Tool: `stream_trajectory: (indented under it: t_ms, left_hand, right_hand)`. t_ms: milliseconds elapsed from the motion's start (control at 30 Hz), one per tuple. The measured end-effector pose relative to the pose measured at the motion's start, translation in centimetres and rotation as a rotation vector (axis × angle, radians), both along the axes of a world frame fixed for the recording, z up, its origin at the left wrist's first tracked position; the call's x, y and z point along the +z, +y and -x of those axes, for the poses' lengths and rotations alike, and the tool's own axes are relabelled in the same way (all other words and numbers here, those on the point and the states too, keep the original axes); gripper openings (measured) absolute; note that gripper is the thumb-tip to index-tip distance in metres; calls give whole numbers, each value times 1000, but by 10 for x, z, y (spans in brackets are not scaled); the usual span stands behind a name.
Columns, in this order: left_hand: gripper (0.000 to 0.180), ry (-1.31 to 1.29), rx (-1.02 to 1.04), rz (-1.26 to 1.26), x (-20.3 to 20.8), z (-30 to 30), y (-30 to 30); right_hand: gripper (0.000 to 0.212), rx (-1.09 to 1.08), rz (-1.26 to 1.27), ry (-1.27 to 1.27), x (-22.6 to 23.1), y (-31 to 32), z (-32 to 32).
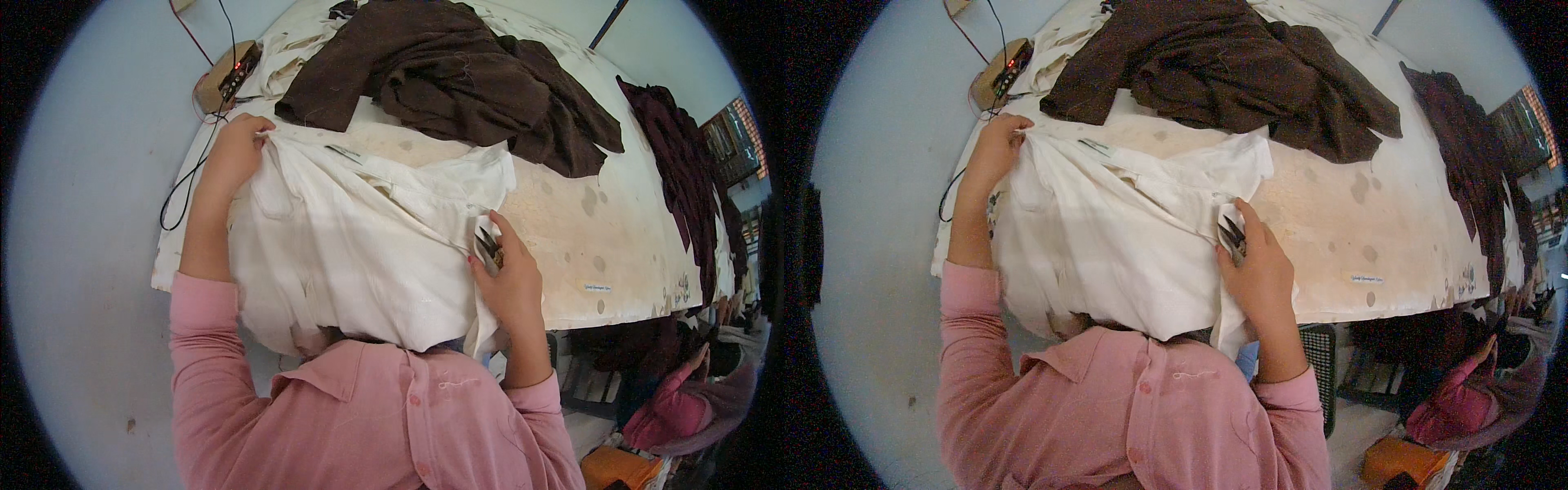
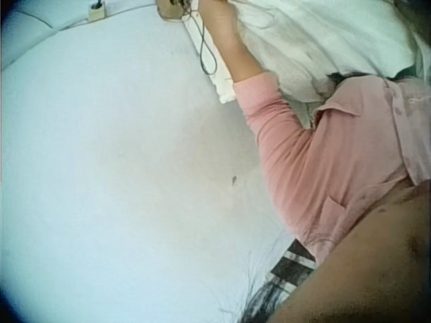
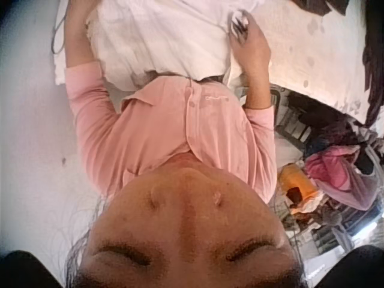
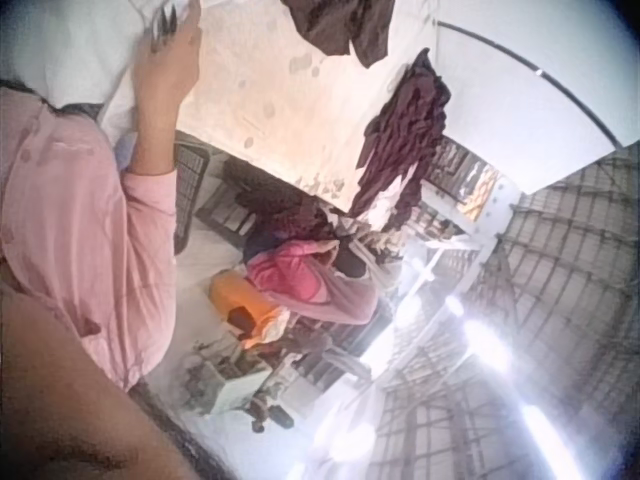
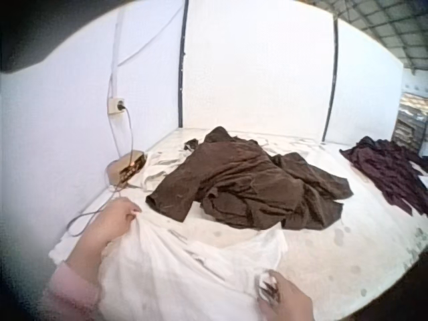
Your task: The person uses small scissors to snip loose threads from a white garment laid on a worktable. They repeatedly lift and reposition the fabric to access different areas, cutting threads near seams and edges throughout the clip.
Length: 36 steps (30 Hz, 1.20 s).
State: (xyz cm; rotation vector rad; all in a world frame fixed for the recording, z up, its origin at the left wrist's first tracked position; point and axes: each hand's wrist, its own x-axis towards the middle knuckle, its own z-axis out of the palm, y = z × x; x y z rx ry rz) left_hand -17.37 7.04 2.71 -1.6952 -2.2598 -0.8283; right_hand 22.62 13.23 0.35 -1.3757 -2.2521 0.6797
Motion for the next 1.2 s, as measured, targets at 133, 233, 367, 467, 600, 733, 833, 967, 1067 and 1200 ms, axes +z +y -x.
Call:
stream_trajectory:
  t_ms: [133, 233, 367, 467, 600, 733, 833, 967, 1067, 1200]
  left_hand:
    - [33, -197, -535, -85, 15, -98, 11]
    - [29, -424, -1079, 196, -6, -182, 17]
    - [34, 147, -602, 170, -40, -210, 25]
    - [36, 204, -499, 423, -35, -190, 17]
    - [35, 432, -547, 418, -10, -177, 1]
    - [35, 277, -608, 416, -1, -181, -6]
    - [36, -34, -576, 496, -10, -187, 7]
    - [38, -460, -634, 660, -11, -184, 28]
    - [33, -561, -792, 365, -12, -183, 25]
    - [28, -701, -734, 299, 11, -189, 18]
  right_hand:
    - [56, 21, 324, 627, -13, 12, -3]
    - [56, 17, 663, 1105, 18, 15, 1]
    - [74, 67, 626, 1230, 43, 11, -16]
    - [88, 318, 348, 1121, 55, 22, -44]
    - [69, 189, 90, 888, 71, 61, -71]
    - [47, -122, -621, 263, 55, 93, -62]
    - [29, 189, -272, 443, 35, 60, -30]
    - [24, 305, -108, 403, 20, 27, -10]
    - [36, 398, -58, 500, 12, 27, -3]
    - [50, 484, 105, 549, 1, 32, 7]
